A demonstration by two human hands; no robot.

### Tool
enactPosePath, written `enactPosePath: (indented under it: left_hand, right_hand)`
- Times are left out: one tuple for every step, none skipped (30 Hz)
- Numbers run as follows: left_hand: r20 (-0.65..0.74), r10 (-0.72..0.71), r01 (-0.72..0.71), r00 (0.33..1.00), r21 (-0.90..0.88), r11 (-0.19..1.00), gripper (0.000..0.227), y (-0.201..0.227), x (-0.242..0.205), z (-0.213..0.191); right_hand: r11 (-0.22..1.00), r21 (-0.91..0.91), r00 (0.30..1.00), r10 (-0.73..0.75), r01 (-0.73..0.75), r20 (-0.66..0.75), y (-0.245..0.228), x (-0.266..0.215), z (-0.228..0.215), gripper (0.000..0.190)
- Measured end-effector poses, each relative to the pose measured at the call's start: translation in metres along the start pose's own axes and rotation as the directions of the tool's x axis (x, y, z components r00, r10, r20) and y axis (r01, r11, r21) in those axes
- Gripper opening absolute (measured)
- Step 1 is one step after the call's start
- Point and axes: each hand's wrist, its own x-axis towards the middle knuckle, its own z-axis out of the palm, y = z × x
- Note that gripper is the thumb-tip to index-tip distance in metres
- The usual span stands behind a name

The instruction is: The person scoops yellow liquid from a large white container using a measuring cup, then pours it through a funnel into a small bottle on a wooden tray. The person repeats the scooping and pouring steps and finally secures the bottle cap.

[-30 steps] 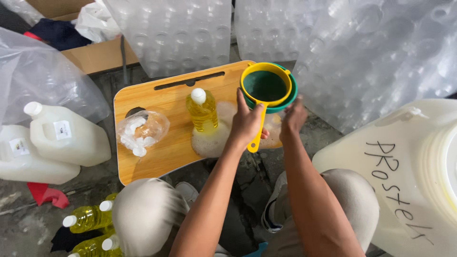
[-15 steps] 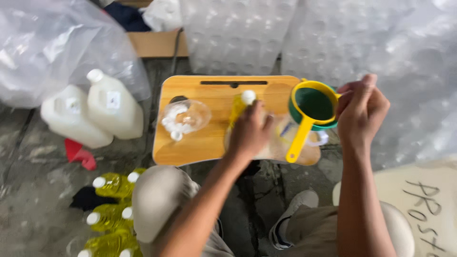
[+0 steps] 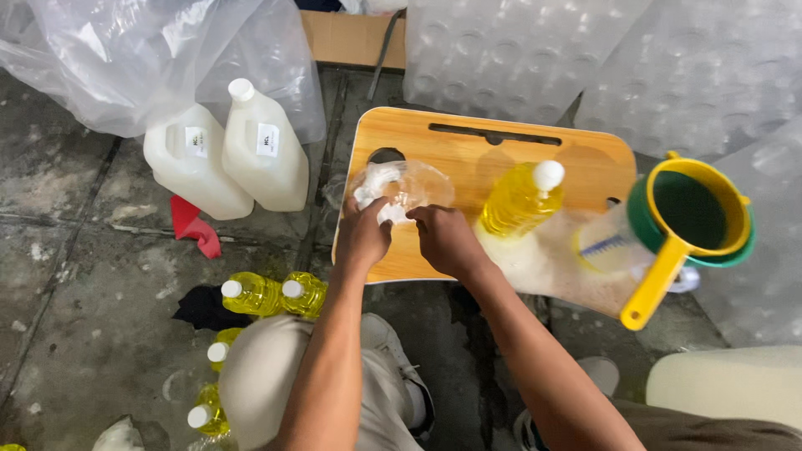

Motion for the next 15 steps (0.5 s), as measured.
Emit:
enactPosePath:
  left_hand:
    - [0.003, -0.006, 0.006, 1.0, 0.0, 1.0, 0.048, 0.001, 0.0, -0.003]
    - [0.029, -0.009, 0.01, 1.0, -0.041, 0.999, 0.051, 0.003, -0.001, -0.005]
    - [0.056, -0.008, 0.012, 0.998, -0.082, 0.997, 0.055, 0.005, 0.0, -0.008]
    - [0.06, -0.01, 0.015, 0.998, -0.082, 0.997, 0.055, 0.001, 0.005, -0.006]
    - [0.046, 0.007, -0.003, 0.999, -0.091, 0.996, 0.052, -0.002, 0.009, -0.004]
    - [0.033, 0.024, -0.021, 0.999, -0.1, 0.995, 0.051, -0.005, 0.012, -0.002]
    - [0.034, 0.02, -0.017, 0.999, -0.099, 0.995, 0.051, -0.008, 0.013, 0.002]
    - [0.023, -0.001, 0.003, 1.0, -0.087, 0.996, 0.047, -0.011, 0.013, 0.006]
    - [0.01, -0.02, 0.021, 1.0, -0.076, 0.997, 0.044, -0.013, 0.014, 0.009]
    - [0.011, -0.022, 0.023, 1.0, -0.075, 0.997, 0.044, -0.022, 0.021, 0.019]
    - [-0.021, -0.042, 0.041, 0.999, -0.072, 0.997, 0.04, -0.031, 0.029, 0.03]
    - [-0.053, -0.062, 0.059, 0.997, -0.069, 0.996, 0.037, -0.039, 0.036, 0.041]
    - [-0.051, -0.065, 0.061, 0.997, -0.069, 0.996, 0.037, -0.037, 0.033, 0.036]
    - [-0.042, -0.068, 0.065, 0.997, -0.084, 0.994, 0.036, -0.034, 0.03, 0.032]
    - [-0.035, -0.072, 0.068, 0.997, -0.101, 0.993, 0.035, -0.031, 0.028, 0.027]
  right_hand:
    - [1.0, 0.003, 1.0, 0.002, -0.002, 0.006, 0.002, 0.007, 0.007, 0.022]
    - [0.999, 0.033, 1.0, -0.015, 0.015, -0.009, 0.004, 0.014, 0.014, 0.024]
    - [0.998, 0.062, 0.999, -0.029, 0.031, -0.028, 0.005, 0.021, 0.02, 0.026]
    - [0.998, 0.064, 0.999, -0.025, 0.027, -0.025, 0.013, 0.029, 0.028, 0.026]
    - [0.998, 0.033, 0.998, -0.057, 0.057, -0.015, 0.022, 0.037, 0.036, 0.027]
    - [0.996, 0.002, 0.996, -0.089, 0.089, -0.004, 0.03, 0.044, 0.043, 0.028]
    - [0.996, 0.005, 0.996, -0.088, 0.088, 0.0, 0.029, 0.051, 0.042, 0.028]
    - [0.993, 0.026, 0.992, -0.119, 0.118, 0.035, 0.028, 0.057, 0.04, 0.029]
    - [0.988, 0.047, 0.986, -0.152, 0.149, 0.069, 0.027, 0.064, 0.038, 0.029]
    - [0.988, 0.049, 0.986, -0.152, 0.149, 0.07, 0.021, 0.071, 0.037, 0.029]
    - [0.997, 0.02, 0.981, -0.081, 0.079, 0.174, 0.017, 0.077, 0.035, 0.03]
    - [1.0, -0.015, 0.962, -0.007, 0.011, 0.273, 0.012, 0.083, 0.033, 0.032]
    - [1.0, -0.014, 0.961, -0.006, 0.01, 0.276, 0.025, 0.09, 0.05, 0.032]
    - [0.985, -0.171, 0.946, 0.038, 0.019, 0.322, 0.038, 0.097, 0.067, 0.03]
    - [0.945, -0.325, 0.928, 0.087, 0.038, 0.362, 0.051, 0.104, 0.084, 0.032]
